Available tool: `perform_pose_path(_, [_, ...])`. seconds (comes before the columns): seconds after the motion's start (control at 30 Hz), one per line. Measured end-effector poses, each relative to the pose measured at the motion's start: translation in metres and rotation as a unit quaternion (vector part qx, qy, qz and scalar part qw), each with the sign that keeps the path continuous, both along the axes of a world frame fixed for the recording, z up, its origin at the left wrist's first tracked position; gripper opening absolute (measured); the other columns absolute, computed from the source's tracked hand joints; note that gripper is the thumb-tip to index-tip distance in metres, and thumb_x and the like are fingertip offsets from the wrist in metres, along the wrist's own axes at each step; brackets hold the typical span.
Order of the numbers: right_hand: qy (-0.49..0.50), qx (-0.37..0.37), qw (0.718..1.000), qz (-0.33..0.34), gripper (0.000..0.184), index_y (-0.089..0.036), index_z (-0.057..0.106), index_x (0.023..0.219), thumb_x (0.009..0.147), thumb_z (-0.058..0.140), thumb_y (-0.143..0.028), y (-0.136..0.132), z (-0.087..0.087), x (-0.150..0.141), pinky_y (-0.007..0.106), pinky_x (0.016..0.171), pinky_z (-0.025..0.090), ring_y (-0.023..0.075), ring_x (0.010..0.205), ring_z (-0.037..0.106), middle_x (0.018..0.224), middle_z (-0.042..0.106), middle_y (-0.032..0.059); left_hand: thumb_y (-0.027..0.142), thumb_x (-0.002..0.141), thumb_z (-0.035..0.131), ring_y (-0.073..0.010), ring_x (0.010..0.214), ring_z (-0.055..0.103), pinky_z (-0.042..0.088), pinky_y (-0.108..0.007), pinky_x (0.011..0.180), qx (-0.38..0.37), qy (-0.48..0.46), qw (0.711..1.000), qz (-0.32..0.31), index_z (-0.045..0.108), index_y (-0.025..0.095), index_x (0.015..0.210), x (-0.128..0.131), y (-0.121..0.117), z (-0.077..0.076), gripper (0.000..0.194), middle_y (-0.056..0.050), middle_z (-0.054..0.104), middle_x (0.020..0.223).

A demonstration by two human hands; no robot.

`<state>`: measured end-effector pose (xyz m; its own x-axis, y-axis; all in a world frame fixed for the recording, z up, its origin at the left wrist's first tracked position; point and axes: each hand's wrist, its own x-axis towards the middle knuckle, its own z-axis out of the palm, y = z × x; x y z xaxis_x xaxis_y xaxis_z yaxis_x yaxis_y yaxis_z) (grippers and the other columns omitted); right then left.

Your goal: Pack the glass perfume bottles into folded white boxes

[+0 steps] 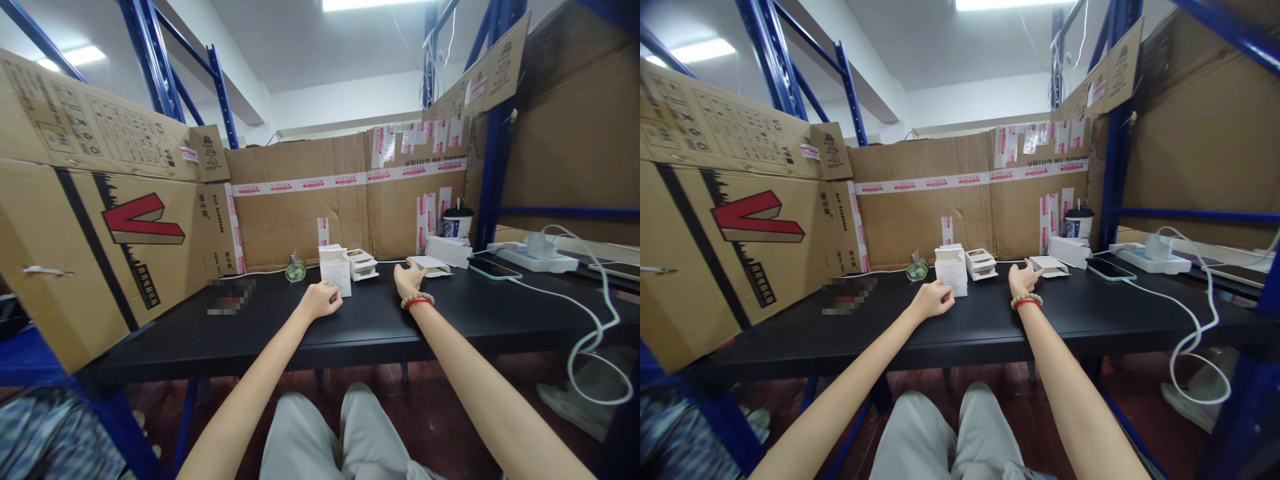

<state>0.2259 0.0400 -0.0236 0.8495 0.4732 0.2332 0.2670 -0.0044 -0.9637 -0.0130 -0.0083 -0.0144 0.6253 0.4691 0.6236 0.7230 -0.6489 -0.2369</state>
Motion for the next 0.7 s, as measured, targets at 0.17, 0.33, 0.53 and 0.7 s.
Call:
perform_pose_path(0.17, [0.024,-0.006,1.0,0.005,0.046,-0.015,0.061,0.114,0.069,0.053,-0.018,0.002,0.001,0.009,0.036,0.087,0.043,0.0226,0.089,0.058,0.124,0.042,0.0173,0.021,0.076,0.044,-0.0124,0.058,0.05,0.033,-0.02,0.048,-0.014,-0.013,1.0,0.016,0.05,0.017,0.051,0.001,-0.002,0.001,0.026,-0.002,0.053,0.053])
perform_pose_path(0.33, [-0.021,-0.037,0.997,0.058,0.043,-0.01,0.062,0.112,0.071,0.05,-0.015,0.002,0.0,0.016,0.038,0.09,0.041,0.0261,0.101,0.053,0.107,0.054,0.0181,0.022,0.075,0.045,-0.0114,0.056,0.049,0.034,-0.02,0.049,-0.017,-0.022,0.999,0.026,0.054,0.017,0.056,0.001,-0.003,0.001,0.022,-0.002,0.054,0.057])
perform_pose_path(0.53, [-0.051,-0.052,0.994,0.08,0.043,-0.008,0.064,0.107,0.066,0.056,-0.021,0.01,-0.005,0.018,0.038,0.089,0.041,0.0274,0.101,0.052,0.105,0.055,0.019,0.022,0.075,0.046,-0.0116,0.057,0.051,0.037,-0.021,0.051,-0.025,-0.026,0.999,0.033,0.055,0.017,0.059,0.002,-0.003,0.001,0.019,-0.002,0.055,0.06])
perform_pose_path(0.7, [-0.084,-0.06,0.988,0.11,0.045,-0.008,0.066,0.103,0.061,0.062,-0.024,0.012,-0.008,0.019,0.039,0.087,0.043,0.0291,0.098,0.055,0.107,0.056,0.0197,0.021,0.075,0.046,-0.012,0.058,0.052,0.038,-0.021,0.051,-0.027,-0.031,0.999,0.03,0.054,0.017,0.06,0.001,-0.004,0.001,0.018,-0.002,0.055,0.06])
